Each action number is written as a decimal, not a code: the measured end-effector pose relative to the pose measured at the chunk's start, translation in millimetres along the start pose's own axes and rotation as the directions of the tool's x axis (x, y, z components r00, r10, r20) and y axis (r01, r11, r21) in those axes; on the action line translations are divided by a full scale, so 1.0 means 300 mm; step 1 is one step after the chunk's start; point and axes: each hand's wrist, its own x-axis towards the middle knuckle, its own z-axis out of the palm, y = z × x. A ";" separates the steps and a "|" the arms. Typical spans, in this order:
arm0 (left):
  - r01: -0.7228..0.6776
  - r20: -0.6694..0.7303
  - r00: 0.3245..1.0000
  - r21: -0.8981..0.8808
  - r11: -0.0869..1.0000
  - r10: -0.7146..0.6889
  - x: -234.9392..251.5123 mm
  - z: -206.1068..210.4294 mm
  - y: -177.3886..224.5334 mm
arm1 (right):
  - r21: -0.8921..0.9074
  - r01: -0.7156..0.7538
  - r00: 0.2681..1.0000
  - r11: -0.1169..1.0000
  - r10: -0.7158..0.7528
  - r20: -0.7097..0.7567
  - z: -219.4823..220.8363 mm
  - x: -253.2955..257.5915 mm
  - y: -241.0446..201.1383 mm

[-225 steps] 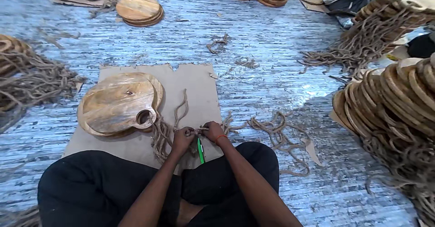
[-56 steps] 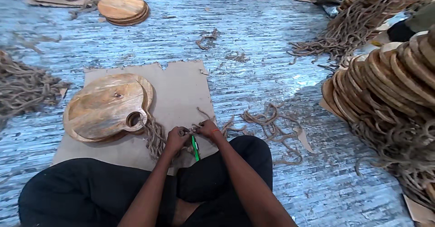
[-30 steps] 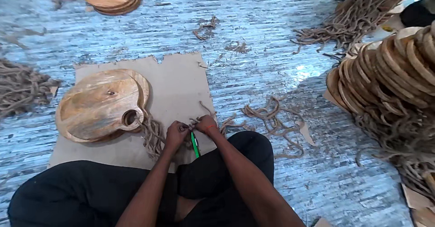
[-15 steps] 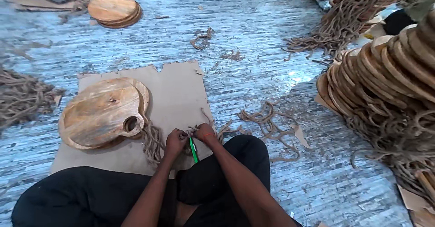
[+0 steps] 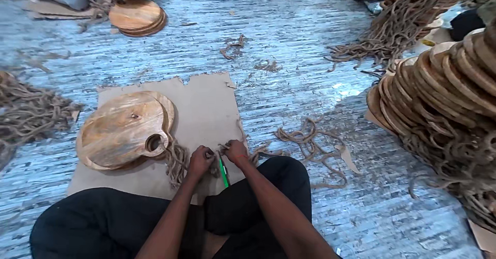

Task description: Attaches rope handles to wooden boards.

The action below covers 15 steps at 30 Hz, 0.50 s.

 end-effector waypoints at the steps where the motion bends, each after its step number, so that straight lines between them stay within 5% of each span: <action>1: -0.034 0.001 0.999 -0.034 0.999 0.035 -0.014 -0.009 -0.015 | 0.015 0.012 1.000 1.000 -0.012 0.016 -0.021 -0.013 0.000; 7: -0.097 0.046 0.994 -0.048 0.994 0.099 -0.038 -0.014 -0.007 | 0.122 0.250 0.964 0.961 -0.235 -0.124 -0.141 0.058 0.077; 10: -0.160 0.112 0.980 -0.020 0.987 0.162 -0.046 -0.033 -0.013 | 0.078 0.177 0.983 0.981 -0.173 -0.056 -0.306 0.055 0.097; 15: -0.136 0.296 0.947 0.010 0.991 0.127 -0.093 -0.062 0.014 | 0.111 0.059 0.967 0.992 -0.029 -0.252 -0.529 0.019 0.329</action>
